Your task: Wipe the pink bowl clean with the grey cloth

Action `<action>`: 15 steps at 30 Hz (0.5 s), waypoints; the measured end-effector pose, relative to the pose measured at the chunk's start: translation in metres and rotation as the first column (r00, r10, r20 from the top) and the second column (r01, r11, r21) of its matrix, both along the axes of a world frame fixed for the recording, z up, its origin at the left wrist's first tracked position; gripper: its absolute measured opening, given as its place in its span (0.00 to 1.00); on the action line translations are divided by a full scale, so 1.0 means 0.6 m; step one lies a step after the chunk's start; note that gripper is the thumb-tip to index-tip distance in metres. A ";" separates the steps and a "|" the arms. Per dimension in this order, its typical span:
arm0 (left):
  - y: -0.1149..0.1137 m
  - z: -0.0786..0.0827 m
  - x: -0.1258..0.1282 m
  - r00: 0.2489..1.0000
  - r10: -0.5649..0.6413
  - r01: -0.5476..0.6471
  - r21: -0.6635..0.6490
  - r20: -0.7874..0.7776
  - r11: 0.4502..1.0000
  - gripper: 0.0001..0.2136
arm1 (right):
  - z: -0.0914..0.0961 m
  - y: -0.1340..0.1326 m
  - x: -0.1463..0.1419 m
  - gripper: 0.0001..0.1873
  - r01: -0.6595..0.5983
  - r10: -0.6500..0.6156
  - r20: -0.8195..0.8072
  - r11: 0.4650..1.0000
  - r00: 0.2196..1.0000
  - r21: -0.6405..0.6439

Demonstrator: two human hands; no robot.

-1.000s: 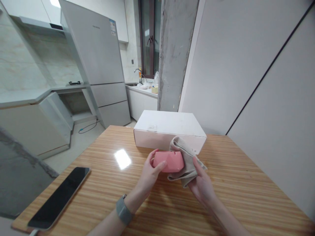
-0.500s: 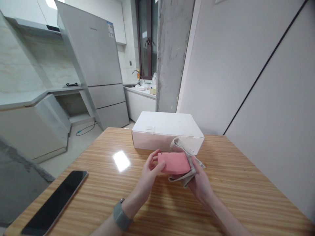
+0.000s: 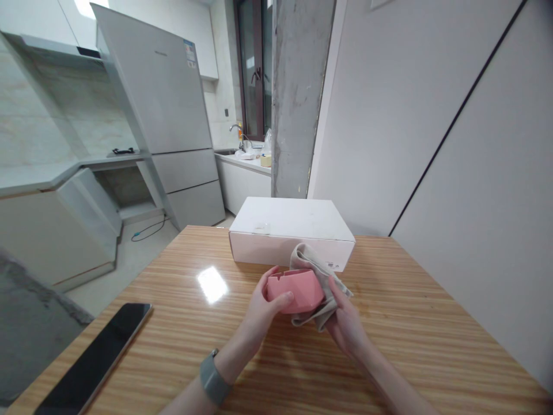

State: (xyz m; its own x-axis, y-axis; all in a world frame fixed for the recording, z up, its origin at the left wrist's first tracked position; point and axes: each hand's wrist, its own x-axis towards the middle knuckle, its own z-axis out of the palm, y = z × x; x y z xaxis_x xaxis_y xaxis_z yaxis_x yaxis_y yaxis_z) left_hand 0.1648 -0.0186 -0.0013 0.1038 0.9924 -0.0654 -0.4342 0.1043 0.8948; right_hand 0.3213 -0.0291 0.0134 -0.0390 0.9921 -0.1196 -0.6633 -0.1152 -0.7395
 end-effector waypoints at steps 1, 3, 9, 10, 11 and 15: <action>0.002 -0.001 0.000 0.998 0.043 -0.043 0.008 -0.038 0.999 0.40 | 0.000 -0.001 0.000 0.23 0.015 -0.015 0.004 1.000 1.000 0.011; 0.004 -0.003 0.000 0.990 0.106 -0.107 -0.002 -0.094 0.994 0.40 | -0.003 -0.002 0.000 0.22 0.055 -0.055 0.024 0.998 0.998 0.006; 0.003 -0.009 -0.001 0.996 0.007 -0.011 -0.048 -0.087 0.999 0.52 | -0.004 0.000 0.005 0.23 0.108 -0.108 0.059 0.994 0.992 0.007; 0.003 -0.010 -0.002 0.995 -0.036 0.031 -0.054 -0.094 0.998 0.52 | -0.001 0.001 0.007 0.23 0.119 -0.120 0.054 0.993 0.991 0.019; 0.002 -0.011 -0.002 0.992 -0.078 0.072 -0.061 -0.103 0.996 0.52 | 0.002 0.002 0.009 0.22 0.130 -0.131 0.047 0.991 0.990 0.023; -0.005 -0.008 -0.002 0.963 -0.228 0.221 -0.063 -0.143 0.973 0.55 | 0.014 0.003 0.017 0.22 0.129 -0.129 0.006 0.992 0.992 -0.014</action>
